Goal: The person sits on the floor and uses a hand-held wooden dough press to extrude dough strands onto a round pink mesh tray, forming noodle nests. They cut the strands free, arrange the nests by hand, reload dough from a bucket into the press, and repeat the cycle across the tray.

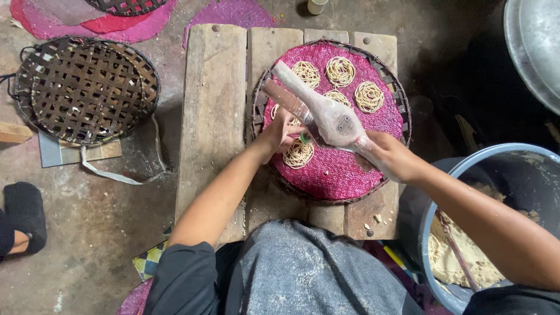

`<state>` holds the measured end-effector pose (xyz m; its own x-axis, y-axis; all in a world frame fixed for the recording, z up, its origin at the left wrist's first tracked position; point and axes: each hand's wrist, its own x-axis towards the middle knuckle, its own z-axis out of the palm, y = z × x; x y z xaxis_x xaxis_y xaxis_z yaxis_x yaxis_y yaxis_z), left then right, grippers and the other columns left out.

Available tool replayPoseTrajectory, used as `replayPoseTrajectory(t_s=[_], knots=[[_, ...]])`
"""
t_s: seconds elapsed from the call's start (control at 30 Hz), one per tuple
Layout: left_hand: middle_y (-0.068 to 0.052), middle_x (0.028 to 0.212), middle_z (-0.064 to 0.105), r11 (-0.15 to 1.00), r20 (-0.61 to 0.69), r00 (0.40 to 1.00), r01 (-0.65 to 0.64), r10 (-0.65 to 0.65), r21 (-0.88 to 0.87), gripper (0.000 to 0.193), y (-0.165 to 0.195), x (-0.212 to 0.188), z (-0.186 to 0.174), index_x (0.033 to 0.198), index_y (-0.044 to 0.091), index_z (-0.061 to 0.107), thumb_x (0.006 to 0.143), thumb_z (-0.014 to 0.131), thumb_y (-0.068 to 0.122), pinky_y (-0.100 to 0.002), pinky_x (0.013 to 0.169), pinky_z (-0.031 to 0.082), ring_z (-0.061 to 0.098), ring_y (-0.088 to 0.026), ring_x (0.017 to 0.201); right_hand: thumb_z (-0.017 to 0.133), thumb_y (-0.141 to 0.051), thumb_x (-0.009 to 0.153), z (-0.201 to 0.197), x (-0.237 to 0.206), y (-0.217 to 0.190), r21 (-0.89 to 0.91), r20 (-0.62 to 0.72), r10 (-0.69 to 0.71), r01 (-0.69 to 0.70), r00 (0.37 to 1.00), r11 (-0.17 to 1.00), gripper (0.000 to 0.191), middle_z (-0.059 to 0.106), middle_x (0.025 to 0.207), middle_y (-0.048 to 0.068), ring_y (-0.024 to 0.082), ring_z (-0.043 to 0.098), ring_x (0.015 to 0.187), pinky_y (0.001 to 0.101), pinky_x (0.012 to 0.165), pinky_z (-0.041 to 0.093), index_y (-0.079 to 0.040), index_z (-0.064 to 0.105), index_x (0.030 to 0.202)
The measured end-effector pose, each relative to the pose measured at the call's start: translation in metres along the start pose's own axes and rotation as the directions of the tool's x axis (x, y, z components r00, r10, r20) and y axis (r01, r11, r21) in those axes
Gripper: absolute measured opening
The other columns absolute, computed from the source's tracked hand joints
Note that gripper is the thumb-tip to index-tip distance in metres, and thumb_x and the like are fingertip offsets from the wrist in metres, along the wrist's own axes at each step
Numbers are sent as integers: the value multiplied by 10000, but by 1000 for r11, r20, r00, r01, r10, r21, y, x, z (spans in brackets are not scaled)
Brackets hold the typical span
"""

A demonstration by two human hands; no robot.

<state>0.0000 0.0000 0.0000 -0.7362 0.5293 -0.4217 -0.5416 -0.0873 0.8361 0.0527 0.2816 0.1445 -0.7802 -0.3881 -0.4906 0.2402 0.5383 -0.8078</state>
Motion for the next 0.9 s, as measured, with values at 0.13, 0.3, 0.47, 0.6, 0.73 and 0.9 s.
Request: replayPoseTrajectory(t_s=[0.13,0.3,0.47,0.6,0.73,0.9], knots=[[-166,1305,712,992,-51,994,-97,101,79,819,-6,-12,-1,1626,158,214,987,205,670,-246,397,251,293,-83,443,388,-473,1045,-6,4,16,-94,-60,-12,6,998,996,534,604,768,57,140,561,683,321,640,515,-2,629,1119],[-23,1203,796,515,-60,860,-247,507,821,593,-5,-46,9,1656,155,264,1106,352,355,-252,655,457,582,-51,683,360,-485,1065,-20,6,35,19,-92,-55,57,994,998,555,607,807,53,140,556,696,317,639,496,10,597,1148],[-32,1346,748,676,-183,756,-415,629,610,567,42,-61,20,1509,136,531,981,505,341,-366,627,547,560,-277,658,370,-503,1056,-23,-7,45,266,25,-119,108,993,958,578,618,863,47,139,563,740,310,670,501,25,574,1172],[-2,1115,707,582,45,774,-435,632,-687,649,77,-23,50,1343,114,603,970,535,640,-370,1069,508,665,-165,1091,305,-522,1099,-28,-24,44,270,163,190,-229,968,935,644,478,737,46,162,376,599,339,531,325,25,641,1158],[22,844,628,302,51,713,-230,700,-925,496,88,28,76,961,161,622,1064,471,623,-392,1008,515,618,-153,871,195,-550,1053,-51,-29,19,30,145,199,-205,969,978,750,624,636,31,162,573,560,327,543,506,-4,665,845],[26,713,574,257,-1,709,-256,705,-932,565,90,77,79,800,177,550,1076,411,650,-307,777,508,569,-124,681,308,-509,1029,-54,-18,0,-275,-134,231,-260,964,926,583,536,646,39,169,490,559,365,545,461,-48,628,872]])
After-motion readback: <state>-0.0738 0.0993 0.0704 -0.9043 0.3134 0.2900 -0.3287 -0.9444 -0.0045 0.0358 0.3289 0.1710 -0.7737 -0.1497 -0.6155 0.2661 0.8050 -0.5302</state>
